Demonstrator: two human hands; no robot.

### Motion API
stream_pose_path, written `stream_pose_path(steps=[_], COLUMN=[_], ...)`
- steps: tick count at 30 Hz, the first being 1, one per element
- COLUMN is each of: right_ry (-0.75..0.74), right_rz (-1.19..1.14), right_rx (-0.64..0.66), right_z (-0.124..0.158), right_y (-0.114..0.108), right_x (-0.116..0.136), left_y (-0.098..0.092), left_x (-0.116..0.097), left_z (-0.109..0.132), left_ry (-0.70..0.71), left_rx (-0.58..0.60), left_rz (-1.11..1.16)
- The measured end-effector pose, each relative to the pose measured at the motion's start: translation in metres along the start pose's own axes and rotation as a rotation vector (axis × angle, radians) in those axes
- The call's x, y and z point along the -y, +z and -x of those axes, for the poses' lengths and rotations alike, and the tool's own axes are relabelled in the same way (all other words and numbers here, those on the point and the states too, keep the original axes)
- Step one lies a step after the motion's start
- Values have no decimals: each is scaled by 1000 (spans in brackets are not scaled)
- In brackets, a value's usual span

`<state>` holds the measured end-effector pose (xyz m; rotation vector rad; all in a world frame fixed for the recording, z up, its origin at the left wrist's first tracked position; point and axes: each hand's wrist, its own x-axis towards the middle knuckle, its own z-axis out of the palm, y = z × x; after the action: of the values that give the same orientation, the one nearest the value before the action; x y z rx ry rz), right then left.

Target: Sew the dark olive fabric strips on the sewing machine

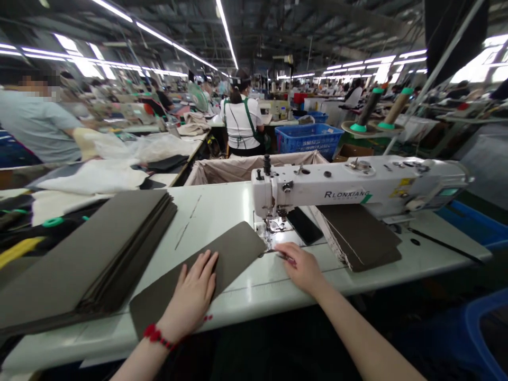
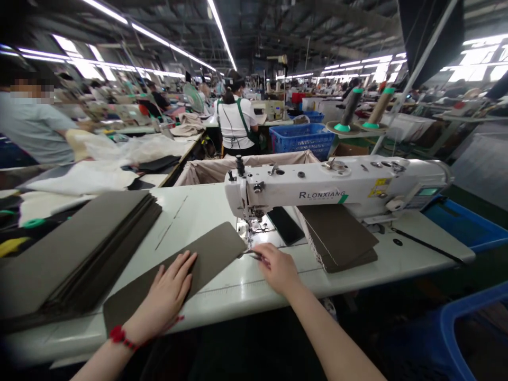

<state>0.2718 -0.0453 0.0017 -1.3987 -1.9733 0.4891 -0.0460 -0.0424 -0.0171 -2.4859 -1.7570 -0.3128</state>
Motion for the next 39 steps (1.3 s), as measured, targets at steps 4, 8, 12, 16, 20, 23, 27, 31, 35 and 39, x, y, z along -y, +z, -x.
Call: stream_pose_path(steps=[4,8,12,16,20,23,27,31,35,39], right_ry=[154,339,426,530,541,507,493,471,450,389], right_rz=[-152,-115,-191,-206,-142,-72,89,154,125,162], right_rx=[-153,-108,88,154,23,1,30,46,-8,-84], right_z=[18,69,127,149,138,127,120,120,125,119], right_y=[-14,-25,-14,13,26,27,26,16,-4,-18], right_x=[-1,10,26,30,26,26,29,29,24,17], left_y=[-13,-18,-13,-8,-8,-10,-12,-9,-5,-21], left_x=[-15,-24,-28,-28,-27,-28,-26,-8,16,13], left_z=[30,19,9,7,7,7,3,-5,-16,-17], left_ry=[254,317,356,368,366,361,369,259,105,85], left_rx=[125,167,176,150,152,164,194,142,97,223], left_rz=[35,71,72,81,85,95,126,94,88,242])
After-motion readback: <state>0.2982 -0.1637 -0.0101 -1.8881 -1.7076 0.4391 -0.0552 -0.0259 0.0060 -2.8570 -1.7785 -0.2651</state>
